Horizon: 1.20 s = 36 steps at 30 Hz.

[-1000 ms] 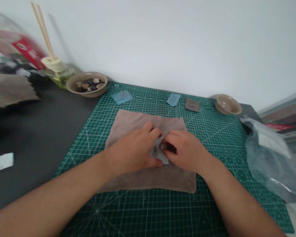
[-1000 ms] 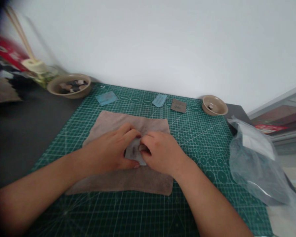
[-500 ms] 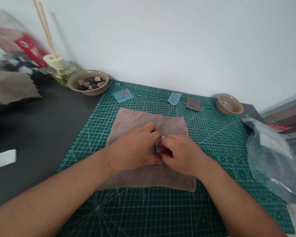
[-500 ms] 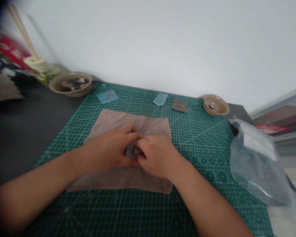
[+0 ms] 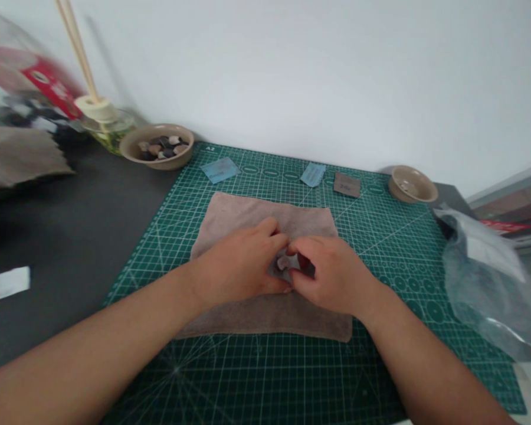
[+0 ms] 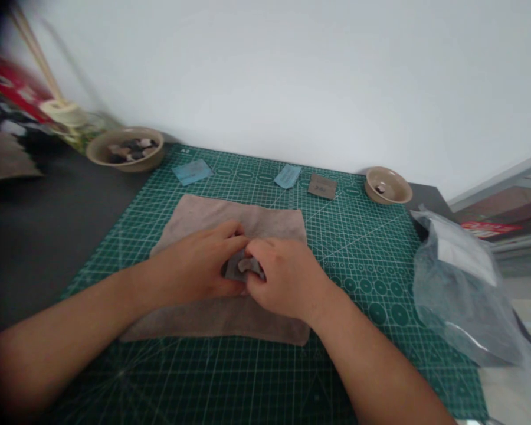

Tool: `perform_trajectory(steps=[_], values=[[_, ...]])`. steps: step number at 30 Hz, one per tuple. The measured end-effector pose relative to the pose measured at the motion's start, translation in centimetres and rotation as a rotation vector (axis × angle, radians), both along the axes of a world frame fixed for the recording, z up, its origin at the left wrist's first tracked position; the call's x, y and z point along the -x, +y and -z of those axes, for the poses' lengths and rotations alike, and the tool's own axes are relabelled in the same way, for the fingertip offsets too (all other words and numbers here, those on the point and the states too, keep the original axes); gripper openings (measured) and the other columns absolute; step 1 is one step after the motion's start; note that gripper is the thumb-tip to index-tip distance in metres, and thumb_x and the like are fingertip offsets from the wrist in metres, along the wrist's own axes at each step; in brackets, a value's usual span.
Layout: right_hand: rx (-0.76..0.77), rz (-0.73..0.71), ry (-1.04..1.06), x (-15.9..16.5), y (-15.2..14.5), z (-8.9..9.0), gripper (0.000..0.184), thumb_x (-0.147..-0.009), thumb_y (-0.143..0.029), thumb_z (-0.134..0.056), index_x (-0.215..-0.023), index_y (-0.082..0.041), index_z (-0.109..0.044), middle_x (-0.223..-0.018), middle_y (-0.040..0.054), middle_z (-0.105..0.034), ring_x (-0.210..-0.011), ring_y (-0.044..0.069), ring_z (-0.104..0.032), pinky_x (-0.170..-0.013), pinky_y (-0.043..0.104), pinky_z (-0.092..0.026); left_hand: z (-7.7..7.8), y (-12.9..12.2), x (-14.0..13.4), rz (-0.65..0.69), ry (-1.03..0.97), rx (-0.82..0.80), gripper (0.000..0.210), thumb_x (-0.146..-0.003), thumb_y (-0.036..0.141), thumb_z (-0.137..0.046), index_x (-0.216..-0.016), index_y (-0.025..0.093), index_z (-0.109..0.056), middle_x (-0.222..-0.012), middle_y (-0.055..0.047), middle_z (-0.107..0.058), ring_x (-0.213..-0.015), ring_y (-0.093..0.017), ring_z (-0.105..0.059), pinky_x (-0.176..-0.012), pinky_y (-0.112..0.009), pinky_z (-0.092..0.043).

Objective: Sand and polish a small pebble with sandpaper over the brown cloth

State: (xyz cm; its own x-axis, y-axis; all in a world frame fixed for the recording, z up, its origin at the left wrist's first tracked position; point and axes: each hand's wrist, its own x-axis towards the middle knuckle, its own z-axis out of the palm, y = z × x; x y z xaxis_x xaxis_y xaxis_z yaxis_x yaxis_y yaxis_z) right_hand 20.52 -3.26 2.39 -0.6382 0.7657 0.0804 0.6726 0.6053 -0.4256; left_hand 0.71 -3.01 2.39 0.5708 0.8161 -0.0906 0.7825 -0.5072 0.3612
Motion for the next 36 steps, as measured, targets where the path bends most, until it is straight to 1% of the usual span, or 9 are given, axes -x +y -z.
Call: perform_trajectory(steps=[6,8,11,13,19,23,27,31,36], values=[[0.080,-0.082,-0.041,0.39,0.24,0.43,0.018,-0.092,-0.020,-0.056,-0.098,-0.017,-0.072,-0.091,0.0060,-0.074,-0.079,0.018,-0.063,-0.070,0.032,-0.041,0.10,0.10,0.10,0.030,0.002,-0.002,0.032,-0.079,0.040,-0.075,-0.103,0.021,-0.066,-0.106,-0.006,-0.059,-0.091,-0.023,-0.061,-0.078,-0.036,-0.048],[0.072,-0.054,-0.058,0.29,0.35,0.46,0.017,-0.090,-0.020,-0.057,-0.097,-0.016,-0.072,-0.088,0.0057,-0.073,-0.077,0.018,-0.062,-0.068,0.032,-0.040,0.07,0.11,0.08,0.025,0.008,-0.005,0.034,-0.079,0.042,-0.075,-0.104,0.020,-0.066,-0.108,-0.006,-0.059,-0.093,-0.024,-0.062,-0.080,-0.036,-0.048],[0.012,0.046,-0.082,-0.14,0.59,0.30,0.011,-0.086,-0.019,-0.060,-0.089,-0.017,-0.070,-0.081,0.0042,-0.070,-0.072,0.018,-0.059,-0.065,0.032,-0.036,-0.03,0.09,0.08,0.021,0.015,-0.003,0.045,-0.078,0.049,-0.077,-0.110,0.020,-0.066,-0.112,-0.008,-0.060,-0.097,-0.026,-0.062,-0.083,-0.038,-0.047],[-0.012,0.095,-0.086,-0.33,0.66,0.17,0.011,-0.085,-0.019,-0.059,-0.089,-0.017,-0.069,-0.082,0.0042,-0.070,-0.073,0.018,-0.059,-0.065,0.033,-0.036,-0.14,0.06,0.07,0.025,0.017,-0.001,0.049,-0.078,0.051,-0.077,-0.115,0.020,-0.066,-0.115,-0.008,-0.060,-0.100,-0.027,-0.062,-0.085,-0.038,-0.047],[0.034,-0.029,-0.070,-0.09,0.44,0.14,0.008,-0.085,-0.022,-0.062,-0.085,-0.018,-0.069,-0.082,0.0027,-0.066,-0.072,0.017,-0.057,-0.064,0.032,-0.034,-0.52,-0.04,0.02,0.029,0.030,0.011,0.033,-0.081,0.041,-0.075,-0.104,0.019,-0.067,-0.110,-0.008,-0.061,-0.093,-0.025,-0.062,-0.081,-0.037,-0.048],[0.015,0.025,-0.081,-0.24,0.65,0.11,0.012,-0.088,-0.022,-0.058,-0.087,-0.019,-0.070,-0.081,0.0029,-0.065,-0.073,0.017,-0.057,-0.064,0.032,-0.033,-0.62,-0.11,0.04,0.038,0.032,-0.003,0.042,-0.082,0.046,-0.076,-0.111,0.017,-0.066,-0.114,-0.009,-0.060,-0.100,-0.027,-0.062,-0.086,-0.039,-0.048],[0.050,0.000,-0.082,-0.27,0.64,0.08,0.009,-0.082,-0.021,-0.060,-0.083,-0.018,-0.068,-0.081,0.0024,-0.065,-0.071,0.016,-0.056,-0.063,0.032,-0.033,-0.48,-0.07,0.06,0.042,0.032,-0.009,0.039,-0.082,0.045,-0.076,-0.108,0.017,-0.067,-0.111,-0.008,-0.060,-0.096,-0.025,-0.062,-0.084,-0.038,-0.048],[0.024,0.056,-0.061,-0.24,0.53,0.12,0.011,-0.082,-0.020,-0.057,-0.088,-0.018,-0.067,-0.083,0.0031,-0.066,-0.075,0.018,-0.056,-0.066,0.032,-0.034,-0.24,0.08,0.02,0.043,0.040,-0.015,0.047,-0.081,0.050,-0.077,-0.114,0.019,-0.066,-0.114,-0.007,-0.059,-0.099,-0.025,-0.062,-0.085,-0.036,-0.047],[0.026,0.039,-0.063,-0.27,0.70,0.29,0.008,-0.081,-0.022,-0.059,-0.084,-0.018,-0.065,-0.079,0.0024,-0.065,-0.071,0.017,-0.055,-0.064,0.031,-0.034,-0.08,0.09,0.10,0.035,0.043,-0.011,0.044,-0.080,0.049,-0.077,-0.109,0.019,-0.066,-0.112,-0.007,-0.060,-0.097,-0.025,-0.063,-0.083,-0.037,-0.047]])
